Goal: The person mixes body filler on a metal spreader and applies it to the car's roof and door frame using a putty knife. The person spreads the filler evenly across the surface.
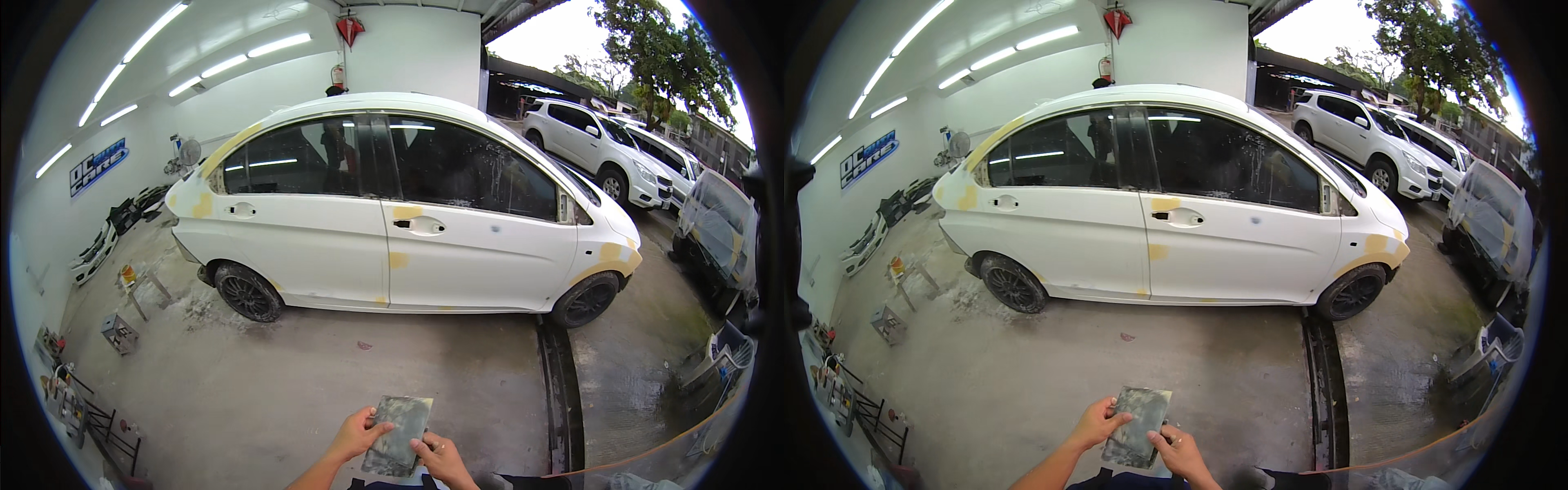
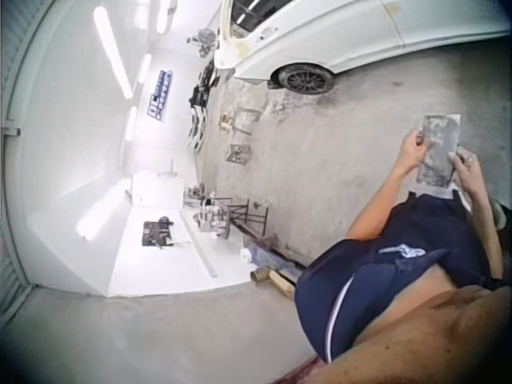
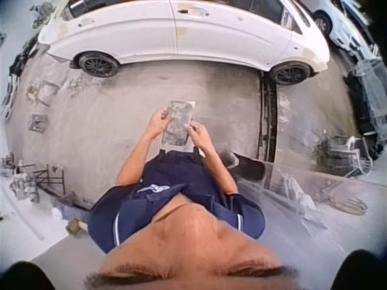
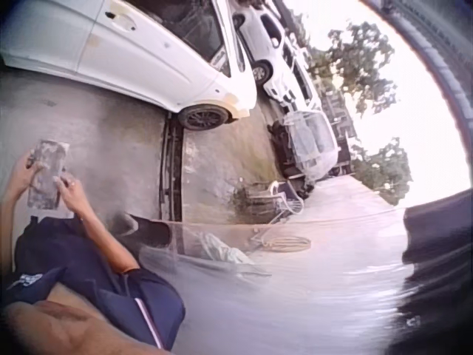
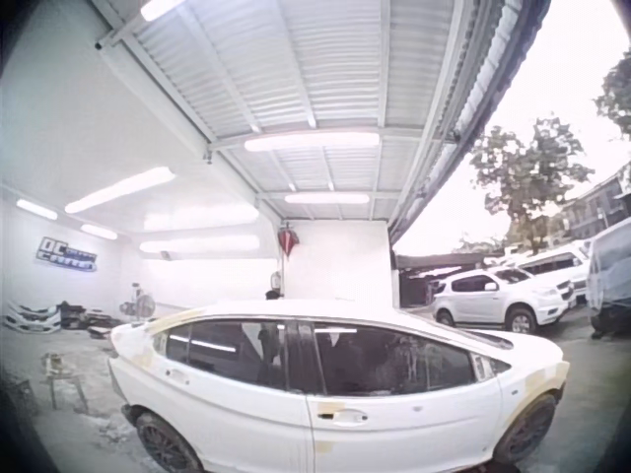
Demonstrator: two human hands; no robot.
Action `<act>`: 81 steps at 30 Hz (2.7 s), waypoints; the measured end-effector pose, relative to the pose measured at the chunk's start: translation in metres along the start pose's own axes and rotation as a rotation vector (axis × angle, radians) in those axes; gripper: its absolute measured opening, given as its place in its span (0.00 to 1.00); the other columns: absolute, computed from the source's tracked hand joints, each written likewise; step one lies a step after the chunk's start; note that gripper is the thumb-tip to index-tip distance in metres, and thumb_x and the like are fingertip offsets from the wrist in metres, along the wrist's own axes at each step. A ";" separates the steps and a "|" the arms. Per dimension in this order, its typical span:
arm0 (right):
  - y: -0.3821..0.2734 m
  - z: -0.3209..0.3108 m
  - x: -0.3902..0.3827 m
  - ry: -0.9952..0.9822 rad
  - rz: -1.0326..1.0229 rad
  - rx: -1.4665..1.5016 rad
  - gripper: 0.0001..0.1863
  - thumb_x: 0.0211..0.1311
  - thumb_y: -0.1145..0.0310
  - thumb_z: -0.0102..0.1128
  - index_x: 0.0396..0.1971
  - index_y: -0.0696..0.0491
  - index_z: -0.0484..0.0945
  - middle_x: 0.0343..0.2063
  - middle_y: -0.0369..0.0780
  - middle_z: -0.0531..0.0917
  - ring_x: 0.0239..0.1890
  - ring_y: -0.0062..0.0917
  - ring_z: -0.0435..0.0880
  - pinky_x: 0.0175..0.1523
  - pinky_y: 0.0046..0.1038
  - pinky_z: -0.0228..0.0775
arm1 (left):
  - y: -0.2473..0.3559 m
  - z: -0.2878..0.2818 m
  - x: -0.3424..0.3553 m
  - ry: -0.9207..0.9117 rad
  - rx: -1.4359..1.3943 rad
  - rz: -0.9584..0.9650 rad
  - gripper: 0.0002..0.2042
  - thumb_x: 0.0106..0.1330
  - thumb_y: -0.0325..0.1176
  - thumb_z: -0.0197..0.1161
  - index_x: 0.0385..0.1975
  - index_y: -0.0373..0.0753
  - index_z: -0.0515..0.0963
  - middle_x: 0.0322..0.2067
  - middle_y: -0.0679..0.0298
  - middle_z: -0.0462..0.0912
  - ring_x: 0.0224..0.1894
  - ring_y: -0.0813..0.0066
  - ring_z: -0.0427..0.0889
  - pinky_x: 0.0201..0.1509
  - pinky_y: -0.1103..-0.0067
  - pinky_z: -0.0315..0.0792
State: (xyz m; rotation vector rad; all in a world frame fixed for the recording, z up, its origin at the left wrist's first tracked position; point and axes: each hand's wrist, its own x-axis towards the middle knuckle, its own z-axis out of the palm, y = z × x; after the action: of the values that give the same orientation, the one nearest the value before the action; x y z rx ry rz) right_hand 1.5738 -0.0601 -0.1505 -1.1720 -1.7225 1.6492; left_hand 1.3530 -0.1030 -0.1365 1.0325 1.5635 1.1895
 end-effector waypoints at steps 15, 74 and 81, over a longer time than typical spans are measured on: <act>-0.064 0.370 -0.177 -0.696 -0.429 0.203 0.15 0.65 0.69 0.69 0.50 0.55 0.85 0.57 0.39 0.81 0.58 0.28 0.80 0.63 0.29 0.72 | -0.070 -0.182 -0.433 0.668 0.336 0.729 0.27 0.76 0.46 0.47 0.58 0.25 0.76 0.60 0.41 0.77 0.64 0.49 0.77 0.67 0.63 0.70; -0.241 0.955 0.082 -0.409 -0.270 0.097 0.25 0.74 0.63 0.51 0.66 0.58 0.69 0.62 0.46 0.78 0.64 0.36 0.75 0.69 0.33 0.66 | -0.100 -0.858 -0.342 0.544 0.381 0.619 0.26 0.66 0.24 0.57 0.66 0.34 0.71 0.63 0.46 0.75 0.66 0.51 0.74 0.69 0.65 0.68; -0.294 1.063 0.058 -0.603 -0.746 -0.038 0.22 0.73 0.73 0.55 0.65 0.58 0.73 0.54 0.48 0.84 0.55 0.26 0.80 0.58 0.28 0.71 | -0.131 -0.997 -0.347 1.089 0.023 0.190 0.23 0.71 0.31 0.59 0.64 0.32 0.71 0.51 0.48 0.83 0.50 0.54 0.85 0.50 0.68 0.78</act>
State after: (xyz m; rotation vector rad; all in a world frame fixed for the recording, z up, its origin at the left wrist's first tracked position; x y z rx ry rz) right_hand 0.6010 -0.5725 -0.0483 0.0447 -2.1701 1.5372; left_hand 0.4711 -0.6929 -0.0659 0.5269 2.3012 2.0588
